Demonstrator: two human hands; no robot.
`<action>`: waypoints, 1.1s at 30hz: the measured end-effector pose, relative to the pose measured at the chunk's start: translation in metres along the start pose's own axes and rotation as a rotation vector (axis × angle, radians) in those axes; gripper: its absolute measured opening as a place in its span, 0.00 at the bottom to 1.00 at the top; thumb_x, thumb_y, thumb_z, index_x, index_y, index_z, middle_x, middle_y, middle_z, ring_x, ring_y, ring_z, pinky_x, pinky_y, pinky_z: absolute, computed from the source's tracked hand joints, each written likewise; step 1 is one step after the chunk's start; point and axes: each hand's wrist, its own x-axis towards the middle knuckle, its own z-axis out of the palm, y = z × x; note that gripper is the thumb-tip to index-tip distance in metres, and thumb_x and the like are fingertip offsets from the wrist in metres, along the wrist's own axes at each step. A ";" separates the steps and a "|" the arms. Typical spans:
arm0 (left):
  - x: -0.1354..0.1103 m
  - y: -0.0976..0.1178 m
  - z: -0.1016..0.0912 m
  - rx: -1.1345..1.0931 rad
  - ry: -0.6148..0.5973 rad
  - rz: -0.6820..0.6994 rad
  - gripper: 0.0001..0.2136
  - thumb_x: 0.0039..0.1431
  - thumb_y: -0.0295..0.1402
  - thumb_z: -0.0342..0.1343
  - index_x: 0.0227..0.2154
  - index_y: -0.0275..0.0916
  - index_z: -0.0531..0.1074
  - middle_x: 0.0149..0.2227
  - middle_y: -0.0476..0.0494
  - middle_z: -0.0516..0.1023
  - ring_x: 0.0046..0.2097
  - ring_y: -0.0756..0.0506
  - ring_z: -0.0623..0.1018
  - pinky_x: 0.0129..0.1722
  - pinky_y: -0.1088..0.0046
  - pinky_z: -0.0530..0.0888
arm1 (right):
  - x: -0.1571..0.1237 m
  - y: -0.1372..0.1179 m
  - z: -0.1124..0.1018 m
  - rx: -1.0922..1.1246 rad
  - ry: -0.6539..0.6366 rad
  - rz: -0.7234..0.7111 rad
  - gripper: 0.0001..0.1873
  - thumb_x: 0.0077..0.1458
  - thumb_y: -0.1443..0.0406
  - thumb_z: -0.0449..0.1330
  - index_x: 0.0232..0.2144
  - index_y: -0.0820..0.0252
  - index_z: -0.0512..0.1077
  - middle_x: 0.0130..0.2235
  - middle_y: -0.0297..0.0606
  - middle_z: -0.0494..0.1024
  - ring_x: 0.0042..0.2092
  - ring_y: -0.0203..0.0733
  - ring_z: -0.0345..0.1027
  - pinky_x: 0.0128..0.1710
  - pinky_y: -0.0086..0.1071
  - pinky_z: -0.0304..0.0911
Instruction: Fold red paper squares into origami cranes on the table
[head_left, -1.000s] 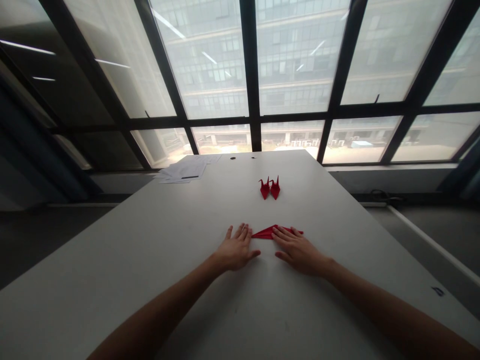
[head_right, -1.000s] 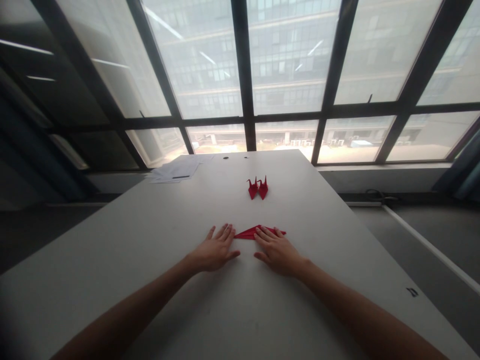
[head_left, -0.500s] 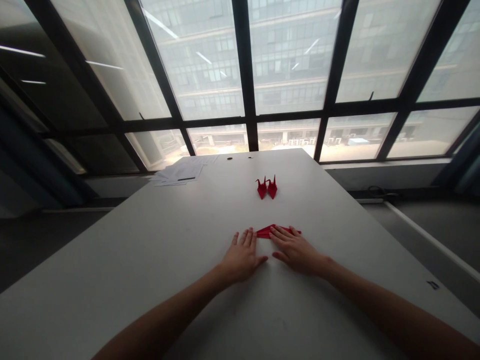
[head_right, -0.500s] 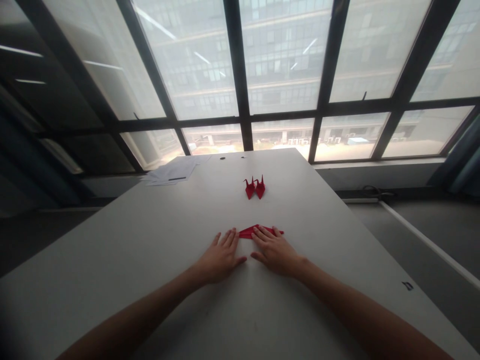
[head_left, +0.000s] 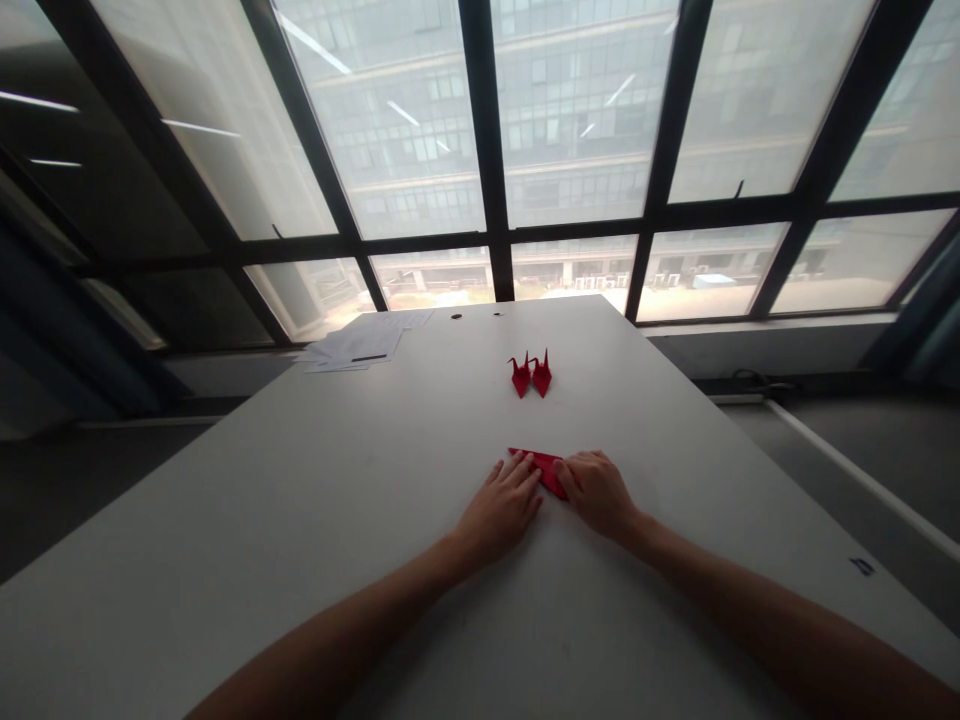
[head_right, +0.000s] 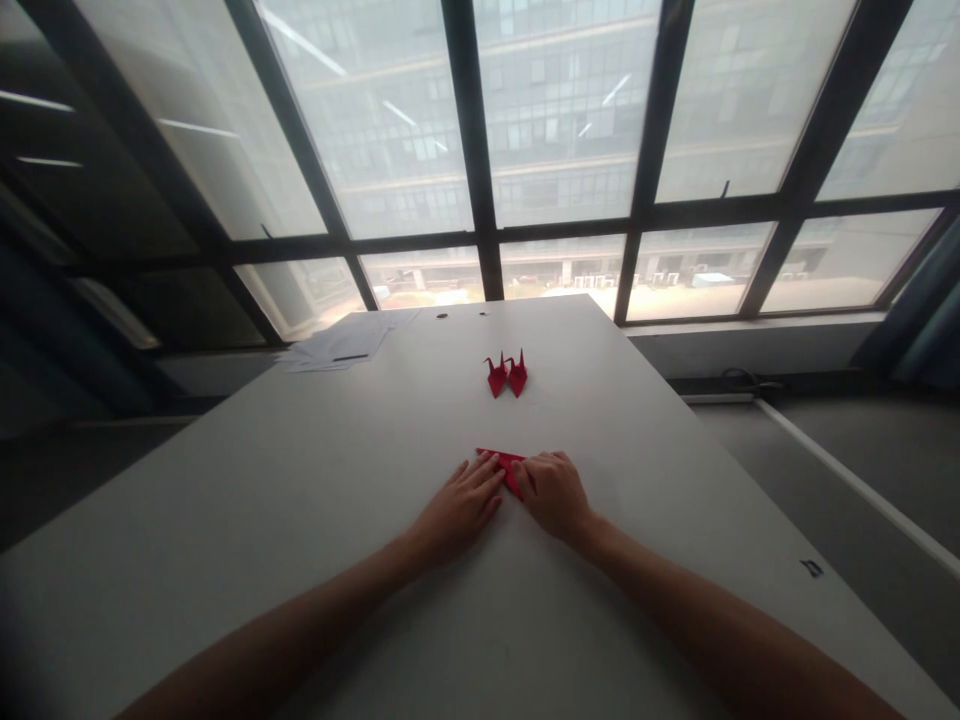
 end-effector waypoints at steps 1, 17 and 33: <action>0.002 -0.004 -0.003 -0.017 0.021 0.014 0.19 0.70 0.36 0.46 0.61 0.41 0.65 0.66 0.38 0.63 0.66 0.39 0.62 0.65 0.54 0.59 | 0.001 0.003 0.001 0.032 0.062 0.051 0.21 0.68 0.62 0.47 0.30 0.57 0.77 0.34 0.41 0.81 0.39 0.44 0.73 0.47 0.37 0.62; 0.004 0.000 -0.011 -0.035 0.085 0.083 0.15 0.67 0.34 0.52 0.55 0.46 0.70 0.57 0.40 0.68 0.56 0.40 0.70 0.59 0.58 0.68 | 0.006 0.027 0.014 0.376 0.045 0.102 0.18 0.52 0.70 0.57 0.46 0.59 0.75 0.38 0.38 0.78 0.36 0.42 0.71 0.39 0.34 0.67; 0.008 0.000 -0.006 -0.024 0.157 0.012 0.15 0.69 0.30 0.46 0.55 0.39 0.68 0.57 0.38 0.72 0.60 0.41 0.70 0.62 0.60 0.64 | -0.015 -0.025 0.002 -0.421 -0.175 -0.112 0.13 0.66 0.64 0.53 0.49 0.60 0.72 0.47 0.48 0.75 0.50 0.51 0.65 0.52 0.45 0.53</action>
